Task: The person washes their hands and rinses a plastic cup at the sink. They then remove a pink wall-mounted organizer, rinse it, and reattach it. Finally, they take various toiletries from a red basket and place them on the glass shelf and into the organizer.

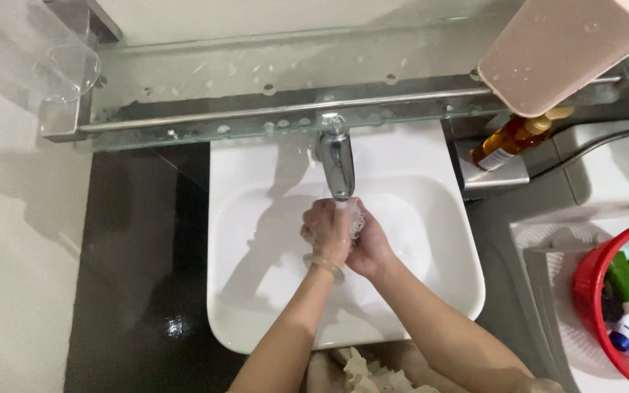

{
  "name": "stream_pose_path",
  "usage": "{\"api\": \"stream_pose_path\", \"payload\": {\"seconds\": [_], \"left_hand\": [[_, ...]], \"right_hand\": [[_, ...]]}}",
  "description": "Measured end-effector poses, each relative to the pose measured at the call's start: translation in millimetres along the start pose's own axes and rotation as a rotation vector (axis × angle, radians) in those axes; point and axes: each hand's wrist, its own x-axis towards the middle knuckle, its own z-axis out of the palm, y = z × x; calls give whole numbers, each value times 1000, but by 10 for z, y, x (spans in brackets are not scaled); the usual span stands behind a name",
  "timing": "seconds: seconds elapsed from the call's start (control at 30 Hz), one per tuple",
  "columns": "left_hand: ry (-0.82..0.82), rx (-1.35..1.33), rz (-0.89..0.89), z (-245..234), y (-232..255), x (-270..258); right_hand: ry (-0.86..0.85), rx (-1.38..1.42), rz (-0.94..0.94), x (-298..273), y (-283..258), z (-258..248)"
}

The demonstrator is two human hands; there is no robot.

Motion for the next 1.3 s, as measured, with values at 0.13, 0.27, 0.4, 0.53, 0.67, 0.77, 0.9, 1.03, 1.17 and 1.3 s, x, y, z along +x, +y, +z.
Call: {"api": "stream_pose_path", "payload": {"seconds": [0.13, 0.27, 0.4, 0.53, 0.67, 0.77, 0.9, 1.03, 1.17, 1.3], "left_hand": [[298, -152, 133, 104, -226, 102], [37, -1129, -97, 152, -259, 283], [-280, -1629, -428, 74, -88, 100], [-375, -1649, -382, -6, 43, -56], [-111, -1361, -78, 63, 87, -45], [130, -892, -52, 72, 211, 54], [333, -481, 230, -9, 333, -41], [129, -242, -45, -198, 417, -135], [227, -129, 229, -194, 175, -117], [292, -523, 221, -33, -51, 73]], "right_hand": [[335, -269, -194, 229, 154, -276], [375, -639, -390, 425, 174, -490], [767, -1048, -426, 564, 129, -621], [624, -2137, -480, 574, -55, -655], [635, -1762, -708, 458, -115, -529], [641, -827, -415, 347, -122, -317], [283, -101, -44, 149, -52, -95], [173, -2, 97, 130, -22, 15], [265, -43, -56, 288, 3, -95], [512, -297, -318, 503, 10, -264]]}}
